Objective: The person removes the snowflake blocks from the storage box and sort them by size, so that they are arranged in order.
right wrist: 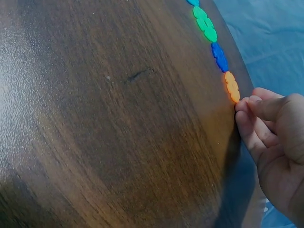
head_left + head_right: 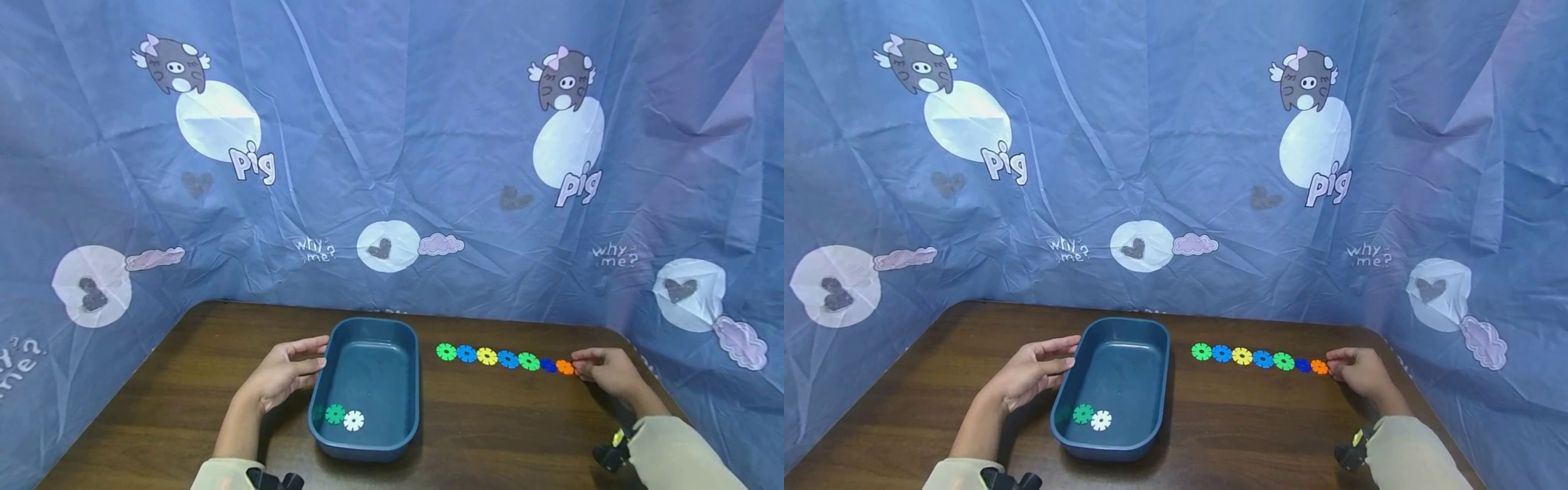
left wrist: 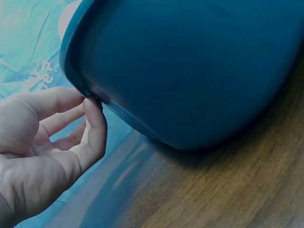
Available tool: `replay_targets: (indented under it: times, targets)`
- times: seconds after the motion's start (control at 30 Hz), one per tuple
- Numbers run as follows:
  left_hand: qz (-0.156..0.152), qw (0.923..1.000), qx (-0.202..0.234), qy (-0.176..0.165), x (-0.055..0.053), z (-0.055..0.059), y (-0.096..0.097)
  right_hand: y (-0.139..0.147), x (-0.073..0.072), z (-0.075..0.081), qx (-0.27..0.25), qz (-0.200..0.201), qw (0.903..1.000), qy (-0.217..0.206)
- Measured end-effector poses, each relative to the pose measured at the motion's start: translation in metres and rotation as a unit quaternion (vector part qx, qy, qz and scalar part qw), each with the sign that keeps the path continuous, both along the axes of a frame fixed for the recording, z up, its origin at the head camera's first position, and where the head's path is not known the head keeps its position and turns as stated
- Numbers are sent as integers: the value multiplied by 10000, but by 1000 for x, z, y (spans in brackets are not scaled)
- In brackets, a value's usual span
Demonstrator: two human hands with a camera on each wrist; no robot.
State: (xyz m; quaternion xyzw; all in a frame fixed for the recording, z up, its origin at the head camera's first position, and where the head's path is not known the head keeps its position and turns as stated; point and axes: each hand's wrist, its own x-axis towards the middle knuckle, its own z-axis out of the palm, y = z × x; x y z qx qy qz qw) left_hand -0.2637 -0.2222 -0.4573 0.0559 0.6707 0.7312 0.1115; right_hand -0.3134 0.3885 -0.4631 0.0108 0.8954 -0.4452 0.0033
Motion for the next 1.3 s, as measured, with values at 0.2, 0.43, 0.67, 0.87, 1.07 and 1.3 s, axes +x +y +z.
replay_targets:
  times: [0.2, 0.43, 0.67, 0.87, 1.07, 1.3]
  targets:
    - [52, 10000, -36, -24, 0, 0, 0, 2, 3, -2, -355, 45, 9994, 16]
    - [-41, 10000, -24, 37, -2, -1, -1, 2, 3, -2, -550, 274, 9981, 101]
    - [35, 10000, 13, -12, -1, -2, -1, -18, -8, 16, -394, 899, 9933, 613]
    - [-80, 10000, 31, 26, 0, -3, -1, -54, -13, 37, -14, 1385, 9874, 767]
    - [27, 10000, -34, -17, -1, -4, 0, -91, -15, 54, 286, 2073, 9735, 922]
    - [-11, 10000, -28, -10, -2, -3, 0, -131, -11, 63, 662, 2535, 9575, 1207]
